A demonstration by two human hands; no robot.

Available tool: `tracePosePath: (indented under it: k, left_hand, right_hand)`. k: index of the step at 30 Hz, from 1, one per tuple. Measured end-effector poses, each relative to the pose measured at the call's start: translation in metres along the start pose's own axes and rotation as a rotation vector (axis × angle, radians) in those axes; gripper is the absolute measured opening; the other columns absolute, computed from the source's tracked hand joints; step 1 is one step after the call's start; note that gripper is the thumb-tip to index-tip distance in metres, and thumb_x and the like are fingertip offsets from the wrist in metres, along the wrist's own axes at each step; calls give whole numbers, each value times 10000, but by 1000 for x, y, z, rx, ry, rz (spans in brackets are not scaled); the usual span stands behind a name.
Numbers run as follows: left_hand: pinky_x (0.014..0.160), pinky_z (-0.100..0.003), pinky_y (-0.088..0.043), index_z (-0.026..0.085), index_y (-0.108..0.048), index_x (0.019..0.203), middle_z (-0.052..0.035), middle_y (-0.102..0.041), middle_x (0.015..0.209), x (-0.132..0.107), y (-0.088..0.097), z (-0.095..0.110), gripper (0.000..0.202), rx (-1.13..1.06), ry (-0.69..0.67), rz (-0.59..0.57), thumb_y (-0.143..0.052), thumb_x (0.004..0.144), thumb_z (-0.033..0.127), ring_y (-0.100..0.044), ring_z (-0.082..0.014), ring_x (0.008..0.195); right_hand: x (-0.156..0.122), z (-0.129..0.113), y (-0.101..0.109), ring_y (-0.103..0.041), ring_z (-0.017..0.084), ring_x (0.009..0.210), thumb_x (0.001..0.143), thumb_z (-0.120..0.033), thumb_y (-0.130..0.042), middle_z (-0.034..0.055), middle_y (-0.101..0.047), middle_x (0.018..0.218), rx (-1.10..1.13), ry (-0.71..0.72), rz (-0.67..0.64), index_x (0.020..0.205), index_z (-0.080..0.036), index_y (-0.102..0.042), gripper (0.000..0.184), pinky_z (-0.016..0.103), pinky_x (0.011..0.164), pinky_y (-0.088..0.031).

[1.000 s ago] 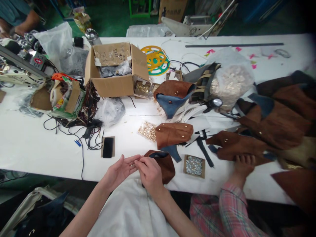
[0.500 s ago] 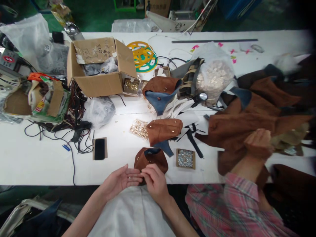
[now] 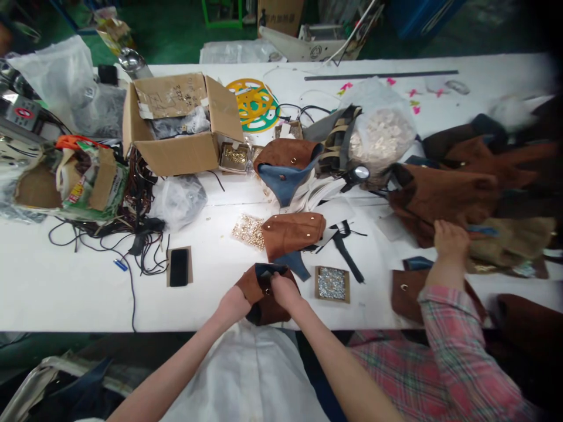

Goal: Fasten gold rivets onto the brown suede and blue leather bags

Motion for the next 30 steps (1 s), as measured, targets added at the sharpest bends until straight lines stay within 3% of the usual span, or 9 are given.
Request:
tracePosePath:
  k: [4,9,13,18,22,24,26,28,30]
  left_hand:
    - [760,-380,-409,171,-742,1060,-84,-693,753,5,43,13,531,385,31,254,-697,943,687,-661,-311,787]
    - [691,-344,-337,121,-626,1368,-2,-611,673,3,62,43,669,385,-72,330,-699,967,651,-584,-248,670]
    - [686,-348,-272,218,-652,1340,15,-536,709,-20,58,62,517,563,-200,416,-736,970,569,-529,-230,661]
    - [701,-349,-271,241,-616,1285,-10,-581,800,-65,68,36,627,642,-147,599,-819,870,665,-569,-257,699]
    - [699,-337,-291,254,-452,1599,-13,-614,793,-69,94,23,961,696,-102,689,-808,846,733,-611,-289,722]
    - [714,-343,-308,249,-577,1543,-55,-659,785,-51,107,26,939,780,-53,598,-833,796,755,-632,-319,756]
    - [726,-356,-344,226,-811,1141,-122,-710,827,-27,109,31,686,871,-6,345,-883,711,756,-655,-345,803]
    - [723,-371,-378,214,-814,832,-154,-737,832,-9,103,34,559,946,13,94,-871,704,756,-665,-347,799]
    - [701,-375,-405,214,-801,767,-140,-734,746,-1,93,32,545,979,61,-114,-834,736,757,-665,-324,727]
  right_hand:
    - [-30,4,29,-730,205,964,1012,-136,-553,94,-744,1124,231,258,-18,1044,-182,-708,165,317,904,-576]
    - [-93,23,72,-673,191,981,1091,-289,-538,44,-703,1071,704,415,25,976,-233,-667,182,345,929,-553]
    - [-117,39,63,-669,221,985,1067,-367,-604,64,-706,1041,880,311,45,908,-225,-690,230,379,926,-551]
    - [-121,57,40,-667,235,958,1052,-419,-633,66,-700,1005,989,187,159,860,-227,-677,275,393,905,-542]
    - [-125,58,34,-671,236,986,1042,-436,-657,70,-708,1042,1044,178,184,888,-229,-690,260,388,926,-540]
    - [-128,58,32,-674,233,996,1040,-435,-664,71,-707,1056,1087,172,197,899,-228,-698,253,377,921,-543]
    - [-133,59,27,-677,238,1019,1039,-436,-665,76,-702,1065,1140,152,227,900,-229,-697,251,369,906,-550]
    - [-139,60,19,-676,249,1038,1034,-453,-669,84,-696,1069,1182,122,277,890,-231,-688,264,369,887,-559]
    - [-146,61,10,-672,257,1032,1027,-474,-674,92,-691,1065,1206,96,333,886,-231,-681,281,375,882,-568]
Point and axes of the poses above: each hand's wrist, its own x-axis towards the middle knuckle, its own y-axis out of the back of the hand, z = x × y, the point moved 6 cm from there along x, towards the middle knuckle
